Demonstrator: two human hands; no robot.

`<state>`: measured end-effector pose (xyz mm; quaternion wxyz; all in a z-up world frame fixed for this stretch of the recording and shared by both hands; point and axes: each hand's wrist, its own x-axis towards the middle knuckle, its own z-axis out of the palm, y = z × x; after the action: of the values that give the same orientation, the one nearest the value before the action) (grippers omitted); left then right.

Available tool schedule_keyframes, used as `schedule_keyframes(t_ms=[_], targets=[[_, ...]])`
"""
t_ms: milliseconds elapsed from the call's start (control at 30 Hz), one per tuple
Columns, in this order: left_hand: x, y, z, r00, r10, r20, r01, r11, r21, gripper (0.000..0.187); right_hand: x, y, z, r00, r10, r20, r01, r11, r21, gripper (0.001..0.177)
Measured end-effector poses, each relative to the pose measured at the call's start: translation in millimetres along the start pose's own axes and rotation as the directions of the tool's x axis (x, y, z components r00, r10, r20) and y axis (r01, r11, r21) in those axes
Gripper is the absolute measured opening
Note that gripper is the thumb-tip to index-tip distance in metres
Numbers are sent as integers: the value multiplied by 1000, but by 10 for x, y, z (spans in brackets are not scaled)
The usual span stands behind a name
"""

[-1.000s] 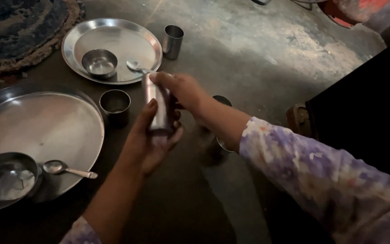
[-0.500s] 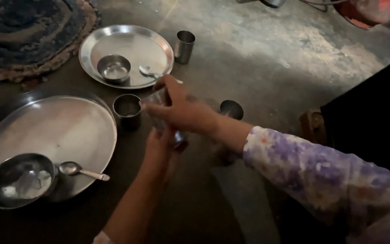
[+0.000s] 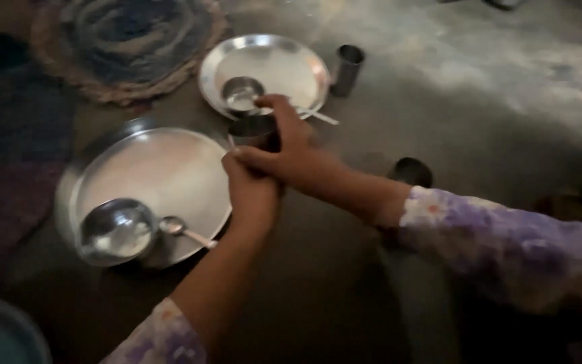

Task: The recorder is arranging metal plates, bowls, spoons, and cups on the floor.

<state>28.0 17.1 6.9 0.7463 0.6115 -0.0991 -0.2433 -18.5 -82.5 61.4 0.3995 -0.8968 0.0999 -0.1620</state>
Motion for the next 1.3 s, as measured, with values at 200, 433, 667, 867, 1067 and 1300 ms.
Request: schedule_keyframes(t_ms=[200,433,667,867,1067,1300], targets=[[-208,462,-290,991,18,-130,19,960,281,67,104,-199,235,992,-108,66,98,986,134,90],[-308,322,-770,949,248,-195,-241,969,60,50,168,-555,565,967,-171,186,124,963,241,88],[-436,425,-1178,906,227,-358,-95,932,350,60,238,-800,966,934,-241,263,137,923,360,83],[-567,510,-1432,882,133,-453,3,958,286,69,236,-955,1196,902,-283,327,122,892,435,81],[-629,189,-1845,873,250,-420,-194,966,173,69,271,-1124,1433,866,-335,371,161,890,427,87],[-936,-61,-2289,716,374,-590,92,787,610,39,196,-1102,1885,746,-464,479,283,871,402,93]])
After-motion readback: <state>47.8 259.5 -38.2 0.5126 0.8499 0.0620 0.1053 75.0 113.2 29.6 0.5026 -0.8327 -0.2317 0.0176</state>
